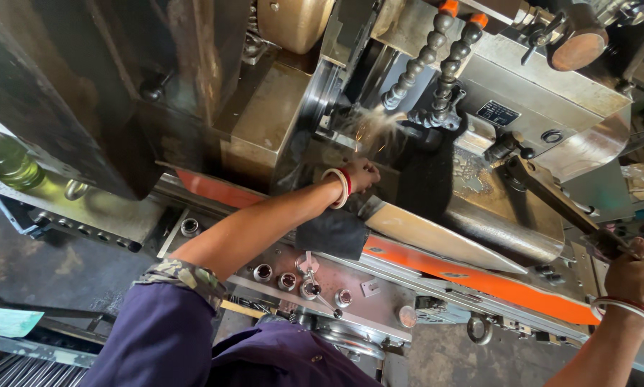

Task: The person repeatedly picks metal rods from a blue crate, inserts them into a metal forming machine, and operates a lever to process each rod. The processed rods are returned to the crate. The person wears flip-flops and a purple shirt with red text.

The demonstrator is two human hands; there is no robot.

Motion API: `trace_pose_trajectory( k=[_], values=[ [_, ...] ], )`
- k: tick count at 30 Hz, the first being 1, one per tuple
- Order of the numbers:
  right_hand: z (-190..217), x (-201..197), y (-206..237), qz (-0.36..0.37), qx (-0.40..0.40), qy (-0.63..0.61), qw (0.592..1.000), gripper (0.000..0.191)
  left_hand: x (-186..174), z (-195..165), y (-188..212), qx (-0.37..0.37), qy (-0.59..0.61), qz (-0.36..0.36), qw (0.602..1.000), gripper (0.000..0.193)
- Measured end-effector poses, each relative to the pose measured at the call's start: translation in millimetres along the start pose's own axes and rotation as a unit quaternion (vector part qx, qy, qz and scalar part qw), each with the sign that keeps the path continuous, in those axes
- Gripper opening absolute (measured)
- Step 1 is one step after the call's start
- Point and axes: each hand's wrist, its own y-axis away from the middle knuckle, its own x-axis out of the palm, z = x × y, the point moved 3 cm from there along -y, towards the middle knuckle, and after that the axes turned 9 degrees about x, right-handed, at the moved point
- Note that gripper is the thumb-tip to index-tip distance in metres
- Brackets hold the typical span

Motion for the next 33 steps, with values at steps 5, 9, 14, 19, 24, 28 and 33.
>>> trace_pose_trajectory(
  k=[5,9,14,19,24,28,33],
  values=[
    [-0.7,3.0,-1.8,0.004,0.018,0.013,1.0,0.08,0.2,3.0,-3.4,-0.002,-0.001,0.013,1.0,0.015],
    [1.2,1.6,0.1,-0.001,0.001,0.018,1.0,0.079,0.9,5.4,-4.4,0.021,0.006,0.023,1.0,0.014],
    [0.2,-2.8,1.1,0.03,0.017,-0.034,0.999,0.082,1.0,1.6,-3.0,0.018,0.0,0.015,1.0,0.015],
    [-0.3,-1.7,-2.7,0.029,0.027,-0.003,0.999,0.083,-3.8,-1.5,0.0,-0.023,-0.013,-0.031,0.999,0.018],
    [-2.5,2.8,-6.7,0.009,0.023,0.08,0.996,0.088,-7.6,-16.0,-16.3,0.127,-0.06,-0.144,0.98,0.024],
    [-2.8,2.5,-10.0,-0.001,0.013,0.117,0.993,0.088,-3.9,-33.1,-53.7,0.06,0.082,-0.168,0.98,0.021],
    [-5.8,0.9,-10.3,-0.022,0.003,0.135,0.991,0.085,6.6,-39.4,-77.0,-0.059,0.202,-0.211,0.955,0.02]
  ],
)
